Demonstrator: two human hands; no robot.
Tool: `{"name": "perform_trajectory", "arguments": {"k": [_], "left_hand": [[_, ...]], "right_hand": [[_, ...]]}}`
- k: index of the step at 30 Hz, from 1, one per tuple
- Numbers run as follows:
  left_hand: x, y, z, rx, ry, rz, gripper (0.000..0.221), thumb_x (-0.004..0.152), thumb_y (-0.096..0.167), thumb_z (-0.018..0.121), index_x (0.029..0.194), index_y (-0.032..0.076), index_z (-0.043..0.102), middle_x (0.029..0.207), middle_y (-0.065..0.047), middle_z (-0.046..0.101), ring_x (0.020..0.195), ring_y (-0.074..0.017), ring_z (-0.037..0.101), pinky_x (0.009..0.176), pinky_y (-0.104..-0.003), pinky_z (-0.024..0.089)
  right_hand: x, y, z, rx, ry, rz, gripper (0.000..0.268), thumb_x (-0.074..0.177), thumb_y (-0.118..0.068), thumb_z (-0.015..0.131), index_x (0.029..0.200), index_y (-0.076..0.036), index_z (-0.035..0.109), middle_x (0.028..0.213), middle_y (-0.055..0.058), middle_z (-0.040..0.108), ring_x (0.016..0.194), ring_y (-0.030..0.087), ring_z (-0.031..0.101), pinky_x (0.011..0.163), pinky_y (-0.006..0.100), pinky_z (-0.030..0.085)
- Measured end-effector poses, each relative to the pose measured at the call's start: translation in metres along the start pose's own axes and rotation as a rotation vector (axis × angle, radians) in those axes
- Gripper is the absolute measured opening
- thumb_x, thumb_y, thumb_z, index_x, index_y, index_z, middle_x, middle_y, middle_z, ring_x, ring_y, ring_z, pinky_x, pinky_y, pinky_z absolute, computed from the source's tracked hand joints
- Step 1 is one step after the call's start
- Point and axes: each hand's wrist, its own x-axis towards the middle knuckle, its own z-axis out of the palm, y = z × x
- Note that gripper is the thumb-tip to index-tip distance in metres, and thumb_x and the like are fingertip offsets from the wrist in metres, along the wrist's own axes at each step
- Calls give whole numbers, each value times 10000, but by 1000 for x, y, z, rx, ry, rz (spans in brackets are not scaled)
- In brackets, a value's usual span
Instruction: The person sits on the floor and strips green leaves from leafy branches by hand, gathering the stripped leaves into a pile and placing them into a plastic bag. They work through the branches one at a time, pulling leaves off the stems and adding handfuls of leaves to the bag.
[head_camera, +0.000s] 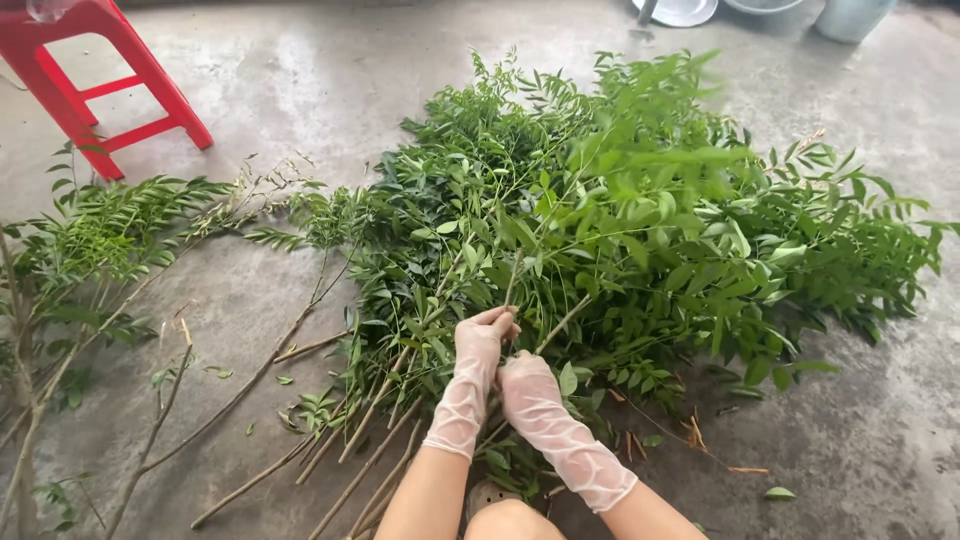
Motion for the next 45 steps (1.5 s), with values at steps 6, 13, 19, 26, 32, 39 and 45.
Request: {"name": "perform_trajectory", "arguments": {"k": [6,13,19,26,32,39,45], "left_hand": [[21,-13,-8,-57,81,69,205,932,74,682,1092,21,800,764,-56,751,595,-102,618,553,-229,501],[0,9,-5,-110,-61,3,174,951,86,690,1058,6,801,736,-41,698,590,-104,576,567,-222,475],[-15,19,-2,-45,-76,-6,170,944,91,697,1036,8,812,726,-41,708,595,-98,573,588,-229,479],[-9,21,-16,28,-67,19,158,917,90,712,1014,29,821,758,-54,756,624,-107,635,612,-248,513],[23,-19,-27,237,133,141,203,876,113,739,1055,39,802,863,-84,801,749,-145,726,730,-291,564],[-35,20,2,781,591,612,283,811,204,838,986,5,738,981,-118,712,920,-258,655,829,-403,514],[-56,28,31,803,108,727,219,764,277,864,925,141,807,888,-35,723,898,-251,670,845,-374,509]], "right_hand": [[-6,3,-40,-428,-442,-194,109,844,-125,645,890,-41,698,866,140,677,843,297,649,744,426,530],[45,40,-147,694,-65,799,311,947,-321,686,1189,-128,720,1117,112,772,935,294,701,840,421,583],[82,122,-94,423,208,637,361,951,-291,667,1293,-182,701,1177,85,704,875,246,662,795,397,579],[119,159,-77,618,-129,378,240,872,-317,794,922,-83,776,842,45,745,699,121,638,706,299,533],[101,137,-126,964,-432,593,154,842,-195,819,834,-46,782,627,1,642,518,121,474,501,307,386],[101,124,-102,975,-449,651,178,874,-182,735,880,-15,797,695,17,727,501,116,536,449,302,376],[95,115,-95,947,-319,650,209,780,-207,819,801,-10,752,651,46,683,503,138,581,463,295,429]]}}
